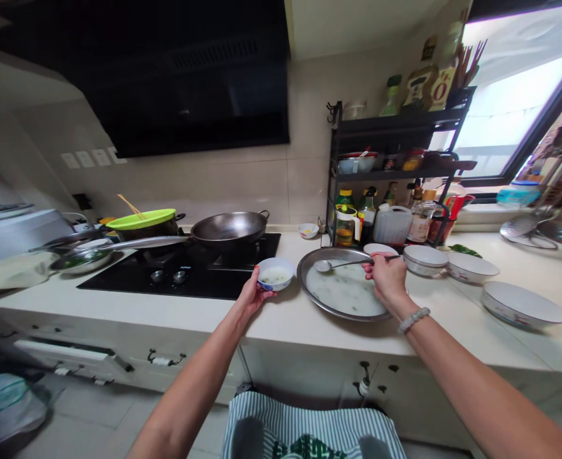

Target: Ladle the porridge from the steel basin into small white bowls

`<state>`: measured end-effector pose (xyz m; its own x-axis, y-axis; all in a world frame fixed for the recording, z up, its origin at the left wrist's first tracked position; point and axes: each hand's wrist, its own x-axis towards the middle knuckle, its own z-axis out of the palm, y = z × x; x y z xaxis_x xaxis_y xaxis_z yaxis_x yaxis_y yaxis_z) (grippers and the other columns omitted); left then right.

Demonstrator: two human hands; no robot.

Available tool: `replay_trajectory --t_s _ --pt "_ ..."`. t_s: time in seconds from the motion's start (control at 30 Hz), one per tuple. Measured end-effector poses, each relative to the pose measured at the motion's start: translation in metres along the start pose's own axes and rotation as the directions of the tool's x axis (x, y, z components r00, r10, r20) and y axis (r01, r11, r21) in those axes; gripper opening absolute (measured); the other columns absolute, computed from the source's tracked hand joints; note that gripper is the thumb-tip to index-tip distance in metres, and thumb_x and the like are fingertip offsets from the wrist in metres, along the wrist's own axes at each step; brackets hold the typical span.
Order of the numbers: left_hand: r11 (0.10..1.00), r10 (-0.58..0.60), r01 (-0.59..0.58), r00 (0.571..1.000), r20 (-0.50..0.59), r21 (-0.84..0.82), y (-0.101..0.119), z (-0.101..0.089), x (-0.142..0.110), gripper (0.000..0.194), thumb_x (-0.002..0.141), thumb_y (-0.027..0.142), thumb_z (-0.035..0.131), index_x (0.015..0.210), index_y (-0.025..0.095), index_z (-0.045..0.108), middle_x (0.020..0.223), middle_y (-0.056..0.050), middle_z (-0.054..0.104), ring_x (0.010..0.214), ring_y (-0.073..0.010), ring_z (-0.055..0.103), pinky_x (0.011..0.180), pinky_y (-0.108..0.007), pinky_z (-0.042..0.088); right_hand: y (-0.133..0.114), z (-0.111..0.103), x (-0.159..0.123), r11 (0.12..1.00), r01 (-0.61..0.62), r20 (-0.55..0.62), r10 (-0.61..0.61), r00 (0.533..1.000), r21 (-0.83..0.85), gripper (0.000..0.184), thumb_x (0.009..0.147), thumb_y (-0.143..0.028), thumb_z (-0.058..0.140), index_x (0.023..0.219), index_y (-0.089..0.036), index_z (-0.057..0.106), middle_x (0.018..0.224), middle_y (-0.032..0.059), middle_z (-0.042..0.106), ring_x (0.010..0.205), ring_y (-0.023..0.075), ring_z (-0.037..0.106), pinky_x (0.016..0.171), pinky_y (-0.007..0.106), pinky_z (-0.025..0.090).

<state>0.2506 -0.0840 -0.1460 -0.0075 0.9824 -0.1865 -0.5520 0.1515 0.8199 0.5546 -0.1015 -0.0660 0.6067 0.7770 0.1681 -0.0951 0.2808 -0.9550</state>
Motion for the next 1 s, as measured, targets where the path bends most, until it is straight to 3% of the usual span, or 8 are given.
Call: replay_trajectory --t_s 0.4,0.7,1.0 --pt "1.0 -0.023 0.023 1.0 -0.005 0.004 0.0 -0.001 -0.001 0.047 0.093 0.046 0.047 0.115 0.005 0.057 0.072 -0.012 0.066 0.051 -0.0179 0.064 0.044 -0.028 0.057 -0.016 0.013 -0.003 1.0 0.008 0.01 -0.008 1.0 0.015 0.012 0.071 -0.007 0.051 0.066 -0.017 0.057 0.042 0.0002 0.056 0.036 0.0106 0.051 0.027 0.015 0.034" --pt "1.0 -0.011 0.011 1.0 0.026 0.01 -0.001 -0.004 0.001 0.05 0.092 0.046 0.048 0.121 0.006 0.055 0.078 -0.013 0.068 0.056 -0.0186 0.065 0.046 -0.03 0.057 -0.024 0.03 -0.01 0.999 0.021 0.128 -0.026 0.991 0.043 0.005 0.069 -0.014 0.057 0.069 -0.019 0.056 0.044 -0.0007 0.056 0.037 0.0108 0.053 0.029 0.017 0.035" --pt "0.999 -0.014 0.013 1.0 0.023 0.033 -0.002 -0.004 0.001 0.045 0.093 0.045 0.048 0.114 0.006 0.057 0.073 -0.01 0.066 0.049 -0.0161 0.063 0.046 -0.029 0.057 -0.024 0.062 -0.042 0.999 -0.016 0.242 0.008 0.97 0.031 0.006 0.072 -0.016 0.057 0.072 -0.021 0.054 0.048 0.0001 0.058 0.039 0.0106 0.052 0.03 0.017 0.035"
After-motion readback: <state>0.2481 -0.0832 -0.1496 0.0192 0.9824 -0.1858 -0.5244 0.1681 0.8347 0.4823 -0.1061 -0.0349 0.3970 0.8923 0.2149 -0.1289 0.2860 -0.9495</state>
